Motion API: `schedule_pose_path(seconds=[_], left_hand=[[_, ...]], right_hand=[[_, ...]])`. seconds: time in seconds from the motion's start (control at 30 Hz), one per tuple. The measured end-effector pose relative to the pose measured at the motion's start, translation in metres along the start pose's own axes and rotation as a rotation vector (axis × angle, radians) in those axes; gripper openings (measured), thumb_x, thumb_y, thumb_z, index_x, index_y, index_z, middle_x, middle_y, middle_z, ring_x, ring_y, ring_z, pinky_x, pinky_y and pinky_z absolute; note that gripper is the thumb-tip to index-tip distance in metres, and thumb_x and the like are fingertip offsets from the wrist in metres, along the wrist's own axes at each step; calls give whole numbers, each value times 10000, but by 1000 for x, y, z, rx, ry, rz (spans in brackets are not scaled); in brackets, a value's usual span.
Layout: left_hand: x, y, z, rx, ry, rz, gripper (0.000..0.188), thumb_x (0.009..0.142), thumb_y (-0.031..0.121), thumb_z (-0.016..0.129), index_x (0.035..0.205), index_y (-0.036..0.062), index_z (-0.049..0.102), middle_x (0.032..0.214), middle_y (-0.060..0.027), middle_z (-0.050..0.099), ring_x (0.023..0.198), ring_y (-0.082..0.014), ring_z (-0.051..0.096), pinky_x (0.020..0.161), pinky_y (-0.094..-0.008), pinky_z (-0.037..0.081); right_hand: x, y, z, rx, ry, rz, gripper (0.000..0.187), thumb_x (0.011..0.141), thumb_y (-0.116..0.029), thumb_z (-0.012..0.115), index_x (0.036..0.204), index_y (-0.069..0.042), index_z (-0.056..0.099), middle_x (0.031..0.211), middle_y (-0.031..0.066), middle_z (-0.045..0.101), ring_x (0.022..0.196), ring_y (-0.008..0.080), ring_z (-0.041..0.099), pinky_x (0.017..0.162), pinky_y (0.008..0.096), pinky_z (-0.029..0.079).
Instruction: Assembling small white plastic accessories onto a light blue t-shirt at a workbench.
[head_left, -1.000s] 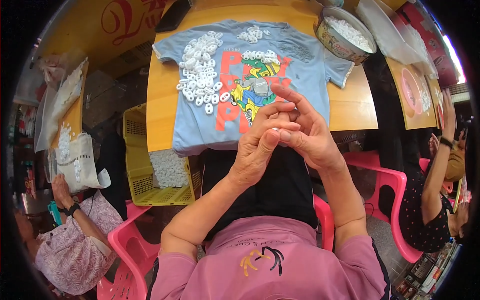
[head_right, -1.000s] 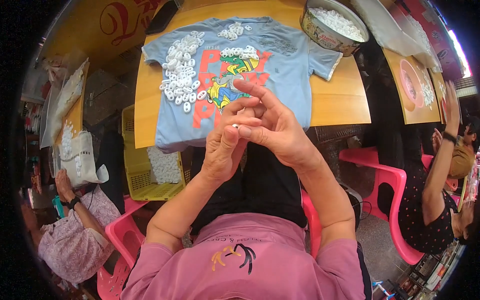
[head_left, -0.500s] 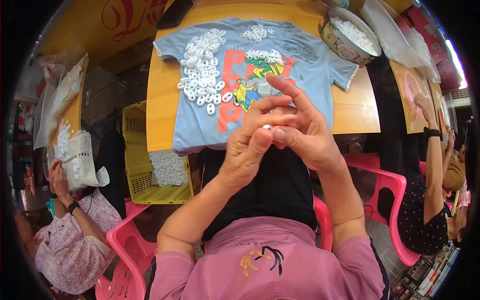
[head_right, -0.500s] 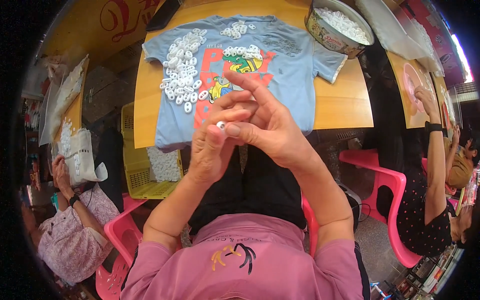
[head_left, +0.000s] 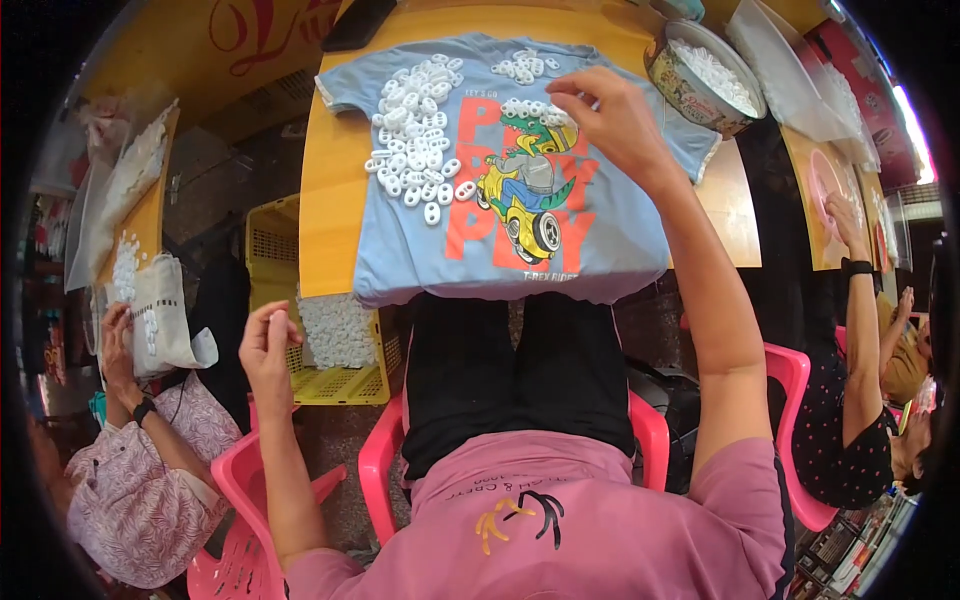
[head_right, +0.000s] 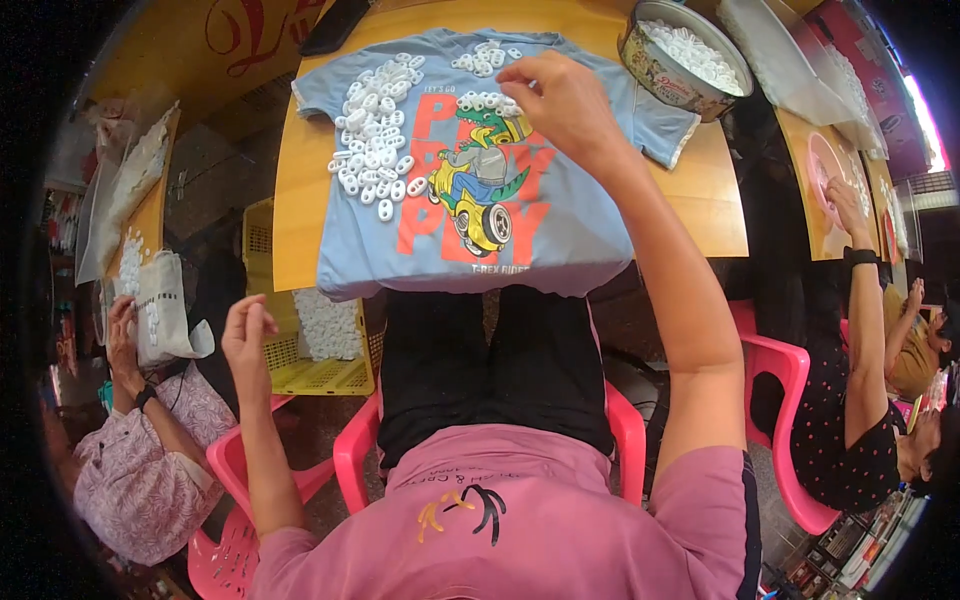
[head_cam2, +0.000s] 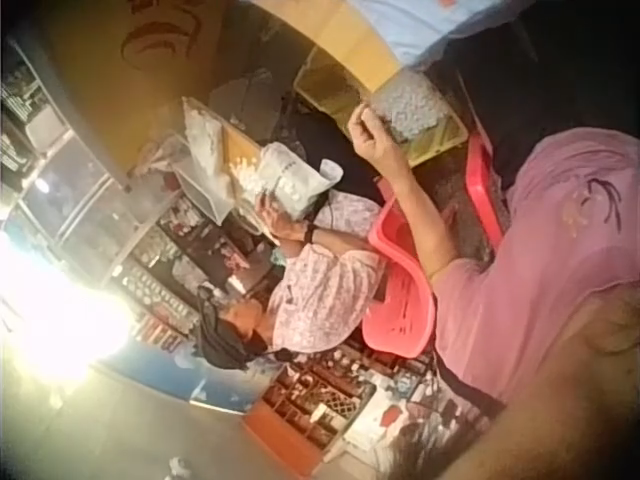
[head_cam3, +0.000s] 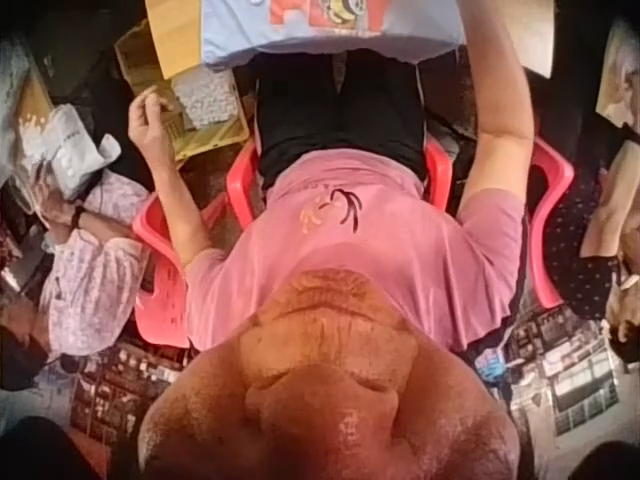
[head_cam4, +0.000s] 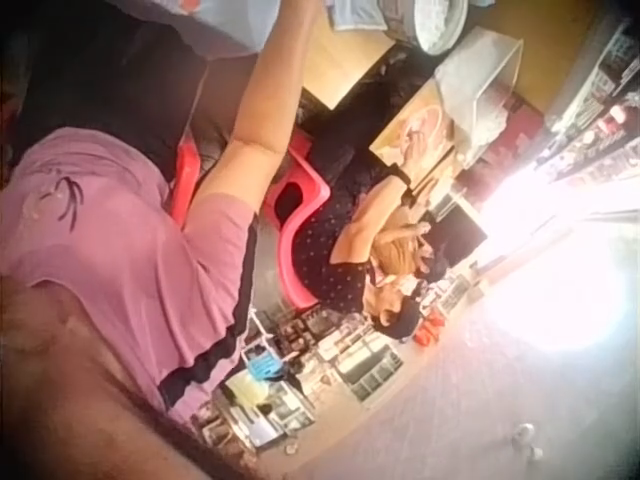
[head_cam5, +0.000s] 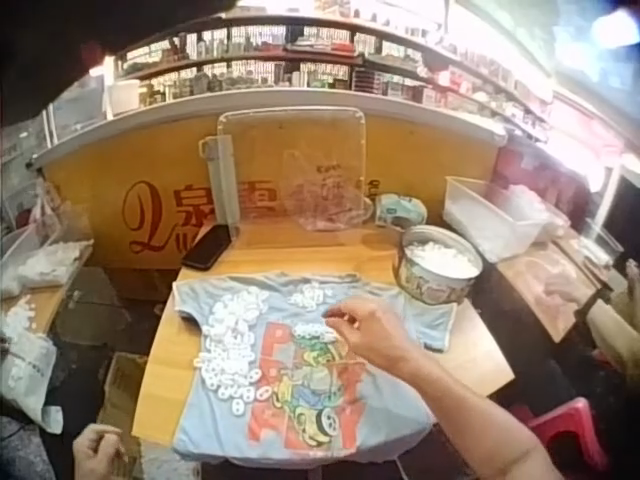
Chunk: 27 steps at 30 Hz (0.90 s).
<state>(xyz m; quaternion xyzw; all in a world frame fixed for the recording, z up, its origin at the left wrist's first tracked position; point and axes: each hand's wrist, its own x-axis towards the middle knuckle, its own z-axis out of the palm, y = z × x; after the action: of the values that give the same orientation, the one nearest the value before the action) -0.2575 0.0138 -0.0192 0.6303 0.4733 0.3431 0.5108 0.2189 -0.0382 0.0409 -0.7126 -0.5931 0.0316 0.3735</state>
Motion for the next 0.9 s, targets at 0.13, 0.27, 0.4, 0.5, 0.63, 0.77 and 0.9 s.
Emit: schedule_pose_path(seconds=[0.13,0.27,0.4,0.5,0.63,0.77,0.9], left_hand=[[-7,-69,-12,295,3,-47,331,955,146,594,1244,-12,566,1022,-67,611,929,-139,596,830,-277,491],[-15,-100,-11,436,58,10,382,933,136,616,1275,-19,541,1100,-98,608,998,-174,595,877,-297,482],[-24,-35,16,498,41,147,285,934,69,583,1202,-26,574,1043,-111,616,965,-187,602,848,-295,481],[-34,11,34,535,54,390,232,912,-5,571,1142,-27,596,1003,-126,613,915,-206,611,806,-297,489],[-29,56,70,450,2,700,279,829,-103,622,1086,5,629,915,-143,629,804,-278,623,704,-320,508],[-2,87,123,231,-83,773,251,828,-109,630,1051,6,645,886,-125,634,768,-234,631,673,-298,507],[27,105,179,-31,-198,682,212,855,-83,631,1051,-4,645,881,-111,636,752,-163,628,663,-262,499]], right_hand=[[12,-11,20,-176,-90,-133,179,838,-185,684,980,-83,722,948,97,662,827,258,627,749,355,496],[14,-21,29,-407,-102,-209,160,830,-205,685,944,-101,725,978,95,651,922,305,615,794,396,489],[6,-20,27,-416,-80,-222,156,824,-210,693,938,-111,728,975,86,654,928,304,608,796,403,489],[-1,-17,29,-374,11,-286,180,817,-216,700,959,-107,723,927,81,660,835,271,616,742,381,495],[-14,-41,10,300,-137,196,228,861,-257,702,977,-60,707,831,20,653,673,125,563,625,264,462],[-32,-47,-7,853,-272,462,251,902,-282,685,967,-40,696,828,-32,630,639,24,507,588,187,427],[-52,-61,-21,1020,-290,533,207,908,-259,682,957,-58,694,822,-34,631,630,15,495,588,172,435]])
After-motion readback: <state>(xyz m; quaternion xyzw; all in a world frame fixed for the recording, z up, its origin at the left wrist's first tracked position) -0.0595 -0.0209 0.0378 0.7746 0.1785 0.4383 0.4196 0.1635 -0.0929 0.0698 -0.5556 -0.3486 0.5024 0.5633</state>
